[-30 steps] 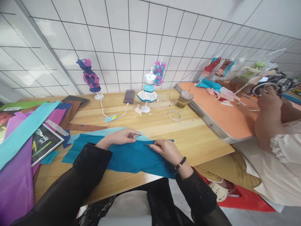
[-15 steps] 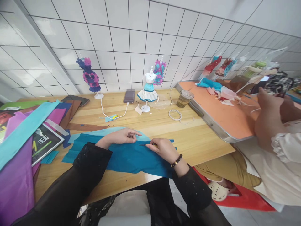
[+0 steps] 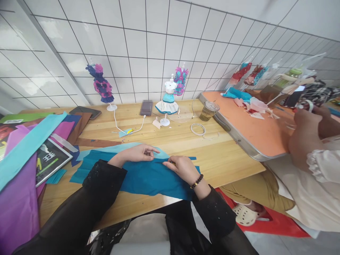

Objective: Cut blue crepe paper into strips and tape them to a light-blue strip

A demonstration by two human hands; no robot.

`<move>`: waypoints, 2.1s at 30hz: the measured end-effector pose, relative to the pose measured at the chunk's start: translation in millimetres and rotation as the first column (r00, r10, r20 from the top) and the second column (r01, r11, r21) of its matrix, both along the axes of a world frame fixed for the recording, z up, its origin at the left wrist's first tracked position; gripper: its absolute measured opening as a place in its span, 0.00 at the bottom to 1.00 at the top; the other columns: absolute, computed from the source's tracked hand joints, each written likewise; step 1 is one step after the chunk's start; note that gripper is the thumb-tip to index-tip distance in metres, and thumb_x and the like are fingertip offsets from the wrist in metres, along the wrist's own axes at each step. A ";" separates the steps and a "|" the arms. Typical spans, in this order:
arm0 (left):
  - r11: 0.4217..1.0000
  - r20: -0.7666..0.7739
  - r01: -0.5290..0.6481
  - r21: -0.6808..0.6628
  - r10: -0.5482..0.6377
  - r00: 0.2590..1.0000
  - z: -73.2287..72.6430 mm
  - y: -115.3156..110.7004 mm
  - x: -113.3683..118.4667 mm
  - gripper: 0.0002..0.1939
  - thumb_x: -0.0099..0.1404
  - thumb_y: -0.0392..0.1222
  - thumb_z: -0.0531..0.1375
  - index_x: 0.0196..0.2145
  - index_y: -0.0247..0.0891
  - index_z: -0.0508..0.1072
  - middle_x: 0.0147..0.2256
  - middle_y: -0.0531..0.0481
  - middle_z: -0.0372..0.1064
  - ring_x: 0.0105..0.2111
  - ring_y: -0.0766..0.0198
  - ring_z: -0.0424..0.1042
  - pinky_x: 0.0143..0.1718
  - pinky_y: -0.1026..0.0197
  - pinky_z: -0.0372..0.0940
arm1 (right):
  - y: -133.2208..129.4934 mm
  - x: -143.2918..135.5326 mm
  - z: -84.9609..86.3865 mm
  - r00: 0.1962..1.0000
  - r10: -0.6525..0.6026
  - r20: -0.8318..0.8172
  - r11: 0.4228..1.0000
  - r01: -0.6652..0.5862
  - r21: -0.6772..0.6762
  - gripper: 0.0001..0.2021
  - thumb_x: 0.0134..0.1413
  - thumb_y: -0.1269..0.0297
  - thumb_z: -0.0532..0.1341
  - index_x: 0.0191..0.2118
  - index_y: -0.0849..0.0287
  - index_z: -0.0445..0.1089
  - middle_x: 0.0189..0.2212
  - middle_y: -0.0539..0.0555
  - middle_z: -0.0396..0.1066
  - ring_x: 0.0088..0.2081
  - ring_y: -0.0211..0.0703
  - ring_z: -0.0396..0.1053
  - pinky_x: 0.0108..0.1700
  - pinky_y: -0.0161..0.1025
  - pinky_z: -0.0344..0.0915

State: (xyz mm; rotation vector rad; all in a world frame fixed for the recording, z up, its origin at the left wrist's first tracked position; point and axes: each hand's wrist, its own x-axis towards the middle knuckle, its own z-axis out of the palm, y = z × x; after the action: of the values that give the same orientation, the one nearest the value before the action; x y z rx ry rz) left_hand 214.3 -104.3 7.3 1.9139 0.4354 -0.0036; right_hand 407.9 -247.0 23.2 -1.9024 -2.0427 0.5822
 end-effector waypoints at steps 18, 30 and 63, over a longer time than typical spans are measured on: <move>0.999 -0.019 0.017 0.046 -0.016 1.000 0.1 4.1 -4.5 0.24 0.55 0.43 0.57 0.51 0.41 0.65 0.34 0.50 0.70 0.34 0.65 0.69 0.34 0.64 0.61 | -3.6 2.5 -5.8 1.000 -0.026 -0.016 0.998 0.027 0.055 0.19 0.57 0.49 0.50 0.28 0.56 0.70 0.26 0.52 0.73 0.28 0.40 0.68 0.30 0.34 0.57; 0.997 -0.008 -0.003 0.081 0.003 1.000 -6.7 10.9 -7.6 0.26 0.54 0.43 0.59 0.51 0.39 0.65 0.36 0.48 0.71 0.35 0.63 0.70 0.35 0.63 0.62 | -8.1 15.9 2.8 0.999 -0.037 0.010 0.999 0.037 -0.009 0.22 0.56 0.47 0.49 0.29 0.57 0.71 0.25 0.53 0.72 0.27 0.41 0.67 0.29 0.34 0.56; 1.000 -0.033 0.005 0.005 -0.005 0.999 -0.8 8.4 -8.3 0.25 0.53 0.42 0.59 0.50 0.40 0.67 0.32 0.51 0.69 0.32 0.65 0.68 0.34 0.64 0.62 | 4.8 -8.8 1.0 0.999 -0.011 0.038 1.000 0.011 0.002 0.21 0.56 0.47 0.50 0.31 0.57 0.71 0.27 0.53 0.73 0.29 0.40 0.69 0.30 0.34 0.56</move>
State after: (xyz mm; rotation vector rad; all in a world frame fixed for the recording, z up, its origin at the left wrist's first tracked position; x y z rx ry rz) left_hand 206.0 -95.9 6.5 1.9220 0.4526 -0.0374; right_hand 399.1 -242.3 24.3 -1.9365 -2.0537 0.5451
